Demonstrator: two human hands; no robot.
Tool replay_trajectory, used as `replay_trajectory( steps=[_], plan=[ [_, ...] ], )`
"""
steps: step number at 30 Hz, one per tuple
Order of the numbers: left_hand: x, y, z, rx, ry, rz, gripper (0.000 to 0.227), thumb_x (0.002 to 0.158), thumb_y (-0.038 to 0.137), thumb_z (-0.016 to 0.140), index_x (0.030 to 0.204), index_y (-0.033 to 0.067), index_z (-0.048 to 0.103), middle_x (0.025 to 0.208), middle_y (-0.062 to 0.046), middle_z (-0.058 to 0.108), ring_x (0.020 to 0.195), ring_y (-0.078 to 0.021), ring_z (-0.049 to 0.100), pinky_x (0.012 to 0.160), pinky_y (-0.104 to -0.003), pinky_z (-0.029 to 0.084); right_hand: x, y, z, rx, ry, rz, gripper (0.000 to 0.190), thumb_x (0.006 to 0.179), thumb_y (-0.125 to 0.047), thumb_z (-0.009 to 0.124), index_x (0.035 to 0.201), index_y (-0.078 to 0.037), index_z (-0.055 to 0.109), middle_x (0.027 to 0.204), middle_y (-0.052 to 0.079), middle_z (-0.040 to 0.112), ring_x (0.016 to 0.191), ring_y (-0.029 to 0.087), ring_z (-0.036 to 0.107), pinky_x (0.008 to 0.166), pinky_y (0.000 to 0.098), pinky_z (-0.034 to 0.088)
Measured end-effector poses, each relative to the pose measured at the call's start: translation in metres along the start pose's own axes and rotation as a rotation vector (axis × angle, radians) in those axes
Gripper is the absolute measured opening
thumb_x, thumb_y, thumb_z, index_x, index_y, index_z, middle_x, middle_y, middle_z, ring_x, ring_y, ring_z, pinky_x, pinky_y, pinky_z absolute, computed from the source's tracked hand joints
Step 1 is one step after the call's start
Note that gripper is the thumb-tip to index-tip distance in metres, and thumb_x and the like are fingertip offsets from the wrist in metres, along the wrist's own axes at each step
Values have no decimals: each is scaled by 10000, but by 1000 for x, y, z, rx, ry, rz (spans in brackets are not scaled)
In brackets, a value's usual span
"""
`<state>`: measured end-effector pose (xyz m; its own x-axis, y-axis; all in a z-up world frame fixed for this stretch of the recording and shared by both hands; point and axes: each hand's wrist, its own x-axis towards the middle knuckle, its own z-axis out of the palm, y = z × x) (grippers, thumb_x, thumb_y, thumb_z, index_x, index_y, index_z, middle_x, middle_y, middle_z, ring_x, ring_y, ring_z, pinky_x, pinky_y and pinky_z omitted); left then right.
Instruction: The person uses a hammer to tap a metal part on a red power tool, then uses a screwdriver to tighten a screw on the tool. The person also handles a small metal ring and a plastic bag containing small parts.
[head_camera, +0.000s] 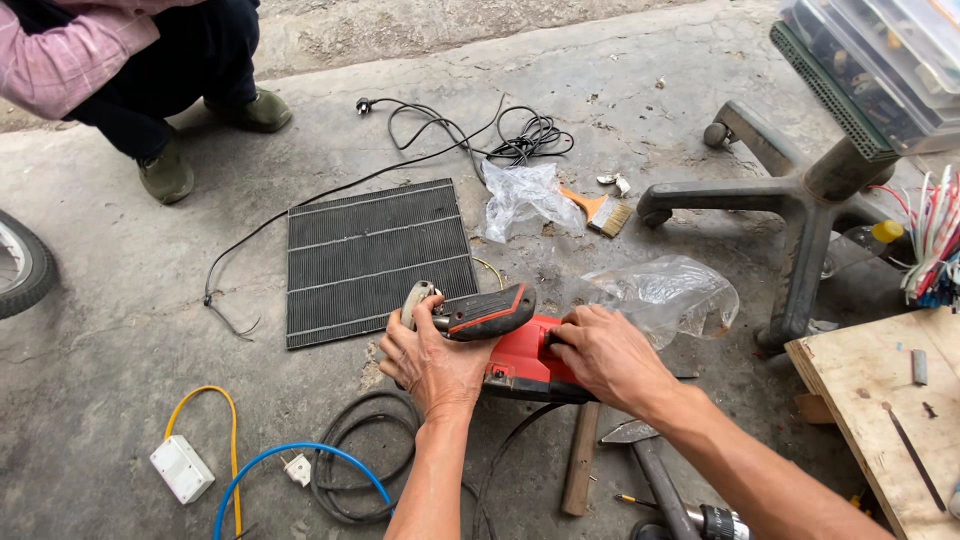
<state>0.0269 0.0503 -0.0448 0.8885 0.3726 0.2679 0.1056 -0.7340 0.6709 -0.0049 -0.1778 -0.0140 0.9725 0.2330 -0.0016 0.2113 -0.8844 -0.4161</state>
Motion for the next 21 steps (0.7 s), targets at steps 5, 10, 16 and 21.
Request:
replay_trajectory(
  steps=[5,10,16,21],
  plan=[
    [1,-1,0,-5,11,13,894,517,631,995,1261,312,615,1455,-158,492,1392,-487,525,1105,-697,392,26,14,7,-132,-96,-81,169,990,-329,716,941,-184,788,1028,77,751,1056,314,704,885,457,572],
    [4,2,0,-9,16,17,854,529,605,996,1235,300,624,1430,-161,500,1371,-491,536,1096,-696,401,37,18,14,-249,-204,-34,201,977,-338,692,942,-184,816,1029,85,777,1052,303,717,877,446,576],
    [5,2,-2,-24,17,25,815,543,586,983,1214,286,633,1411,-147,502,1362,-465,542,1092,-675,405,22,18,31,-360,-63,-145,158,896,-285,757,912,-160,662,937,61,641,1006,283,662,837,401,574],
    [6,3,-1,-22,25,21,797,541,594,975,1184,276,628,1396,-159,504,1349,-479,541,1074,-684,414,-6,-2,18,70,171,-28,93,903,-269,805,967,-242,743,1024,31,777,1129,267,729,973,434,555]
  ],
)
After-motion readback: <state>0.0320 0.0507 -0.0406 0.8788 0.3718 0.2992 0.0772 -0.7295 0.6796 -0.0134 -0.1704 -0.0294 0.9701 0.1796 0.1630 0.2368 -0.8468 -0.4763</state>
